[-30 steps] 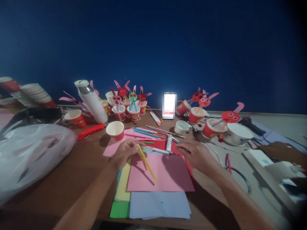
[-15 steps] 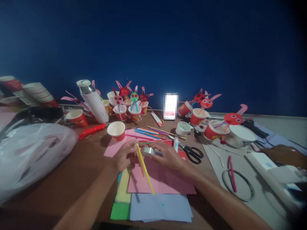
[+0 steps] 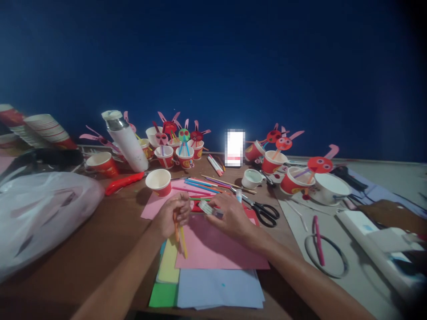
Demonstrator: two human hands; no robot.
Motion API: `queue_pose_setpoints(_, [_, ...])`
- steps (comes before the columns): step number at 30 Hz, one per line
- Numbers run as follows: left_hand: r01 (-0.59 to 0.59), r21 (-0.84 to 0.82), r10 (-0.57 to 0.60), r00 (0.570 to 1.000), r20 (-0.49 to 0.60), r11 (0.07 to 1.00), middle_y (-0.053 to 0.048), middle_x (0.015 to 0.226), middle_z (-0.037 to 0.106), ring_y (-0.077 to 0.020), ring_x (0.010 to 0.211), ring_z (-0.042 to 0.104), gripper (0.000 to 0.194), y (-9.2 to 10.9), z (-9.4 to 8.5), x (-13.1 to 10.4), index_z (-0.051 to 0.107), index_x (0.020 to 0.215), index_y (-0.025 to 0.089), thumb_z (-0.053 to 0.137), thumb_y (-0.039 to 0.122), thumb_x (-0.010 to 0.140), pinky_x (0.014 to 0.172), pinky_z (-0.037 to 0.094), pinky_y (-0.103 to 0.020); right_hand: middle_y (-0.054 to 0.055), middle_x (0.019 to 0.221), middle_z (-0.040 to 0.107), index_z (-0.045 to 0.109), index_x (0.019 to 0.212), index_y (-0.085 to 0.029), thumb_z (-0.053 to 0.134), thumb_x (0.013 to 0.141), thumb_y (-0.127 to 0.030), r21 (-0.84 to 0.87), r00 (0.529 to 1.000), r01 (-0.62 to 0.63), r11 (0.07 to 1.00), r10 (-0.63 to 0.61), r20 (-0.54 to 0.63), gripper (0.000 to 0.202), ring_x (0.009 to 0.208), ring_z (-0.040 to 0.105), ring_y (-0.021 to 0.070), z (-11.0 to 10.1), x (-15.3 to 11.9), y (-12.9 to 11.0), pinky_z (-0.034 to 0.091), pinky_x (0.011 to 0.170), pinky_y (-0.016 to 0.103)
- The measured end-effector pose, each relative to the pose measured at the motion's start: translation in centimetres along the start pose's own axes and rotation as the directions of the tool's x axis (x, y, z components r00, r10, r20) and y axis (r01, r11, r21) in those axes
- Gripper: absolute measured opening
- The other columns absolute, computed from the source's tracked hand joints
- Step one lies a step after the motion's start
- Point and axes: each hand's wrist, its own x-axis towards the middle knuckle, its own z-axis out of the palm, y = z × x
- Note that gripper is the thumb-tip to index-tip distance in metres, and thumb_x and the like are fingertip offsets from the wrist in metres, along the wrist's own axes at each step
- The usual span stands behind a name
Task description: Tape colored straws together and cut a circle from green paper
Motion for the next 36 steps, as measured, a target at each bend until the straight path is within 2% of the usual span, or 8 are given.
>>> queue_pose_setpoints(5, [0.012, 0.150, -0.012, 1.000, -0.002, 0.989, 0.010, 0.047, 0.034, -0.0014, 0.035, 0.023, 0.016, -0.5, 0.6, -0.3, 0.050, 0.079, 0.017, 0.063, 0.025, 0.074, 0.034, 0.020, -0.013, 0.003, 0.074, 0.060, 0.054, 0.073, -0.017, 0.061, 0.075, -0.034, -0.145, 1.000, 0.012, 0.989, -0.012, 0.001, 0.018, 0.075, 0.049, 0.0184, 0.1, 0.2, -0.2, 0.030, 0.072, 0.031])
queue_pose_setpoints(12, [0.097, 0.207, -0.088, 0.995, -0.052, 0.973, 0.009, 0.047, 0.041, -0.0021, 0.035, 0.031, 0.023, -0.6, 1.3, -0.3, 0.050, 0.077, 0.016, 0.069, 0.026, 0.069, 0.035, 0.025, -0.014, 0.003, 0.074, 0.062, 0.055, 0.076, -0.017, 0.061, 0.076, -0.041, -0.277, 0.989, 0.099, 0.956, -0.125, -0.079, 0.024, 0.078, 0.048, 0.0191, -0.2, 0.5, -0.8, 0.025, 0.073, 0.033])
queue_pose_setpoints(17, [0.019, 0.326, 0.010, 0.996, -0.087, 0.945, 0.009, 0.044, 0.040, -0.0028, 0.035, 0.031, 0.022, 0.5, 2.1, -0.2, 0.051, 0.076, 0.016, 0.068, 0.029, 0.069, 0.036, 0.028, -0.015, 0.004, 0.078, 0.062, 0.056, 0.079, -0.017, 0.056, 0.079, -0.039, -0.320, 0.989, 0.111, 0.941, -0.136, -0.054, 0.022, 0.080, 0.047, 0.0199, -1.2, 0.7, -1.0, 0.025, 0.075, 0.034])
queue_pose_setpoints(19, [-0.026, 0.477, 0.072, 0.994, -0.077, 0.879, 0.009, 0.045, 0.041, -0.0038, 0.035, 0.032, 0.019, 1.4, 2.6, -0.3, 0.054, 0.077, 0.016, 0.066, 0.029, 0.071, 0.037, 0.028, -0.017, 0.004, 0.079, 0.062, 0.056, 0.079, -0.017, 0.054, 0.080, -0.037, -0.324, 0.991, 0.101, 0.941, -0.123, -0.049, 0.020, 0.080, 0.047, 0.0199, -1.5, 0.7, -1.0, 0.025, 0.076, 0.035])
queue_pose_setpoints(22, [-0.106, 0.749, 0.192, 0.981, -0.029, 0.654, 0.005, 0.051, 0.049, -0.0049, 0.040, 0.036, 0.016, 2.9, 3.5, -0.5, 0.061, 0.078, 0.015, 0.065, 0.027, 0.070, 0.038, 0.026, -0.017, 0.005, 0.077, 0.061, 0.056, 0.077, -0.017, 0.054, 0.080, -0.036, -0.313, 0.992, 0.087, 0.946, -0.112, -0.062, 0.019, 0.078, 0.047, 0.0194, -1.9, 0.7, -0.9, 0.025, 0.076, 0.035])
queue_pose_setpoints(25, [-0.145, 0.852, 0.257, 0.966, 0.013, 0.503, 0.005, 0.052, 0.046, -0.0058, 0.044, 0.034, 0.013, 3.6, 4.3, -0.4, 0.064, 0.076, 0.014, 0.066, 0.025, 0.068, 0.040, 0.023, -0.018, 0.005, 0.076, 0.061, 0.056, 0.075, -0.017, 0.055, 0.079, -0.035, -0.299, 0.988, 0.095, 0.950, -0.127, -0.090, 0.018, 0.076, 0.047, 0.0187, -2.1, 0.7, -1.0, 0.026, 0.077, 0.035])
queue_pose_setpoints(30, [-0.136, 0.857, 0.181, 0.982, 0.052, 0.496, 0.007, 0.048, 0.040, -0.0070, 0.046, 0.035, 0.014, 2.8, 4.6, 0.1, 0.062, 0.077, 0.015, 0.066, 0.023, 0.067, 0.043, 0.025, -0.018, 0.007, 0.076, 0.061, 0.057, 0.075, -0.017, 0.053, 0.081, -0.037, -0.354, 0.977, 0.103, 0.930, -0.162, -0.139, 0.021, 0.076, 0.048, 0.0195, -2.2, 0.7, -1.4, 0.027, 0.080, 0.036])
queue_pose_setpoints(36, [-0.131, 0.830, 0.201, 0.979, 0.022, 0.543, 0.005, 0.051, 0.049, -0.0081, 0.047, 0.041, 0.010, 2.4, 4.7, 0.3, 0.061, 0.072, 0.015, 0.066, 0.020, 0.064, 0.045, 0.029, -0.018, 0.007, 0.074, 0.061, 0.058, 0.076, -0.017, 0.053, 0.082, -0.037, -0.397, 0.976, 0.125, 0.909, -0.184, -0.114, 0.022, 0.077, 0.049, 0.0207, -2.0, 0.7, -1.3, 0.028, 0.081, 0.038])
